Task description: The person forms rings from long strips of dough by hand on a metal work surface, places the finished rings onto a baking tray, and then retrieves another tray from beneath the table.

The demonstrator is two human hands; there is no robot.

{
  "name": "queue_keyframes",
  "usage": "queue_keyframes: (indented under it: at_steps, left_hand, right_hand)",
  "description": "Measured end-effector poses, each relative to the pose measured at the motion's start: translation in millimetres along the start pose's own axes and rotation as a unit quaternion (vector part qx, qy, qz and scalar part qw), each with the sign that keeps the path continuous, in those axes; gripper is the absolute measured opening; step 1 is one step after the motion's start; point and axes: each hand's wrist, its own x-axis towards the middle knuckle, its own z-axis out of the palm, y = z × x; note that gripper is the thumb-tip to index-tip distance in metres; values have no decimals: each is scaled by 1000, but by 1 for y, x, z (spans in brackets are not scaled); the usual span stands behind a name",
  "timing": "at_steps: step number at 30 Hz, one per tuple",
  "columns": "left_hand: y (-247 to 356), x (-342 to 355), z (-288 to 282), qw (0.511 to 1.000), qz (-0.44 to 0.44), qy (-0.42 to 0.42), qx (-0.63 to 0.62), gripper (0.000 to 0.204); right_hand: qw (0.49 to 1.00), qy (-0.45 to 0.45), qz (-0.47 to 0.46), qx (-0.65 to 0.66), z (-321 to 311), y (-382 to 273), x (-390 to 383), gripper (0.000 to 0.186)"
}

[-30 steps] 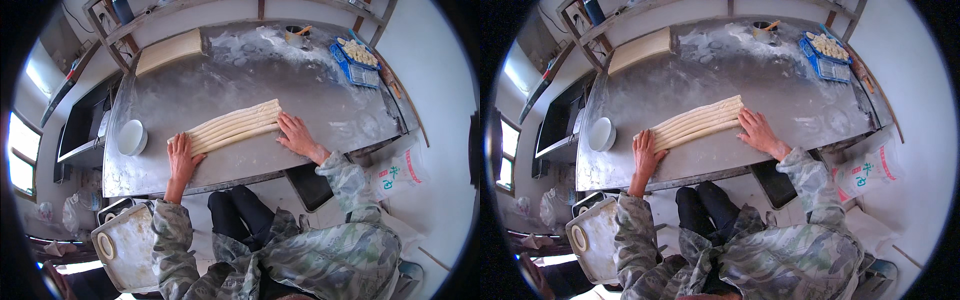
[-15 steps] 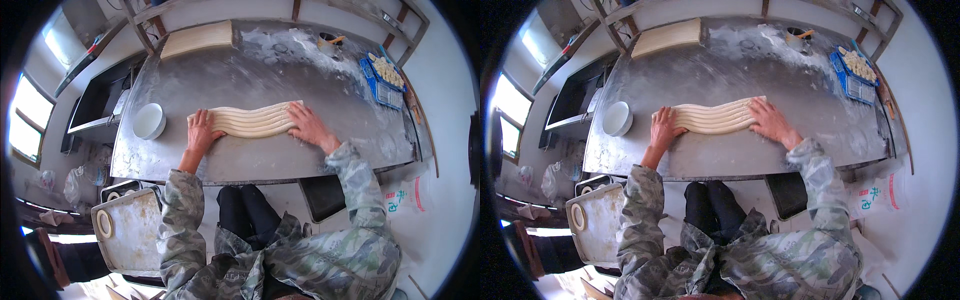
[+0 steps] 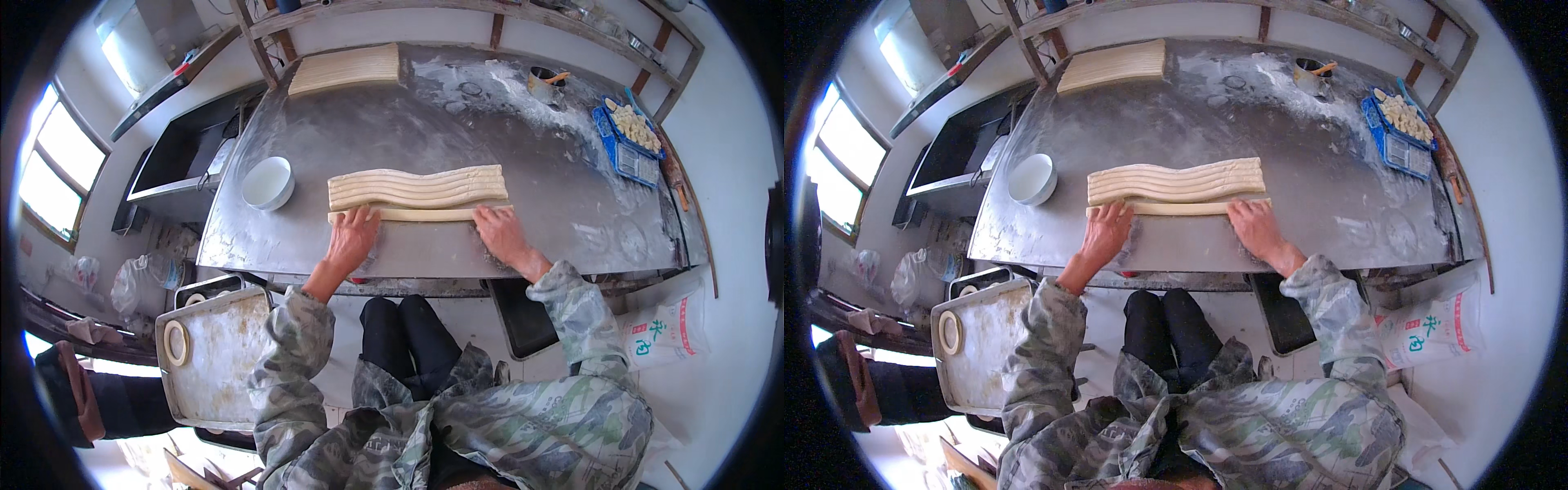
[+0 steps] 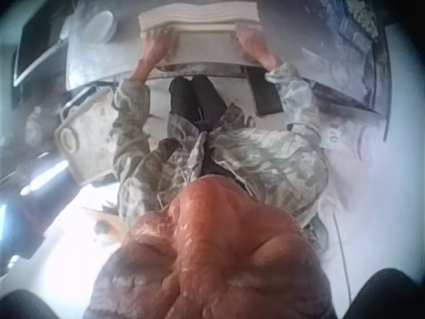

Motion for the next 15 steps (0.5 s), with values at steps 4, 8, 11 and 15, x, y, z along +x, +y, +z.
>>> queue_keyframes:
  at_steps: [4,8,11,15]
  left_hand:
    - [-12,5,5,998,-54,-15,21,30]
    - [-7,-8,-3,988,-107,-110,24,28]
    - [-2,-18,-14,975,-156,-160,-2,29]
    - [36,-22,-11,957,-246,-143,-58,35]
  right_hand:
    - [998,-5,61,-12,-1,21,-3,20]
    - [990,-109,90,-15,-17,17,-17,16]
    - [988,-112,103,7,-26,10,-32,15]
    - [982,-97,159,18,-29,-2,-46,19]
